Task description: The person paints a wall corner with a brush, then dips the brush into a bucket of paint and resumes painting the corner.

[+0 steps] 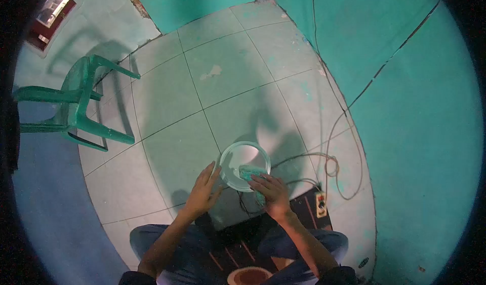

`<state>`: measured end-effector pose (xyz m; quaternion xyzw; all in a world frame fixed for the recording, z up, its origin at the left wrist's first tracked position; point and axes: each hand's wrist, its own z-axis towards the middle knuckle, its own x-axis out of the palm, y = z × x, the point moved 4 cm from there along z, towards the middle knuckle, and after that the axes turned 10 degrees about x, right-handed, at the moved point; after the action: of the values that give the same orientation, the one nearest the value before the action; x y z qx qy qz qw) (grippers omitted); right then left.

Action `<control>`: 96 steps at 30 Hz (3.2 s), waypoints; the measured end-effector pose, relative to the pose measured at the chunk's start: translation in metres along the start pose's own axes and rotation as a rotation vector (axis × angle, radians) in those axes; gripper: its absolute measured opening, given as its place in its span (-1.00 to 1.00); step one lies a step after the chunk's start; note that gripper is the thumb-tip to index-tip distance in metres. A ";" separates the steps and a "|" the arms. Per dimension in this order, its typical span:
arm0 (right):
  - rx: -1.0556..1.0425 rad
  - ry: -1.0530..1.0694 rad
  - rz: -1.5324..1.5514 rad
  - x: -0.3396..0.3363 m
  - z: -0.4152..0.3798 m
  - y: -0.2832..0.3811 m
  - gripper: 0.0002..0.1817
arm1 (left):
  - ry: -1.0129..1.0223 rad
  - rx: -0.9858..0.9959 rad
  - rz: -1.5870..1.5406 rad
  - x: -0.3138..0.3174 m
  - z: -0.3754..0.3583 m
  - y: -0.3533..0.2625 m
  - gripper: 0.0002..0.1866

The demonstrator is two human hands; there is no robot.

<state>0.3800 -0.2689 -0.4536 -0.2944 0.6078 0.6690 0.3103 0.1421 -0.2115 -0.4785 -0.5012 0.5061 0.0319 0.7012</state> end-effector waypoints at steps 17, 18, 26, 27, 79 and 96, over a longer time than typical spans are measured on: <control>-0.014 -0.068 -0.178 0.090 0.008 -0.030 -0.55 | 0.017 0.117 0.112 0.049 0.026 0.057 -0.29; -0.017 -0.046 -0.187 0.093 0.011 -0.029 -0.54 | 0.003 0.148 0.168 0.047 0.027 0.053 -0.27; 0.023 0.022 -0.102 0.110 0.008 -0.032 -0.51 | 0.037 0.186 0.258 0.059 0.027 0.052 -0.25; 0.024 0.037 -0.074 0.112 0.010 -0.034 -0.51 | 0.075 0.194 0.267 0.059 0.026 0.051 -0.32; 0.080 0.099 -0.096 0.116 0.019 -0.019 -0.59 | 0.061 0.040 0.227 0.057 0.021 0.061 -0.24; 0.050 -0.156 -0.235 0.113 0.015 -0.036 -0.66 | 0.073 0.019 0.118 0.040 0.028 0.061 -0.15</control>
<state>0.3361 -0.2449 -0.5624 -0.3029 0.5595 0.6337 0.4401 0.1471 -0.1790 -0.5498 -0.4645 0.5603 0.0502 0.6839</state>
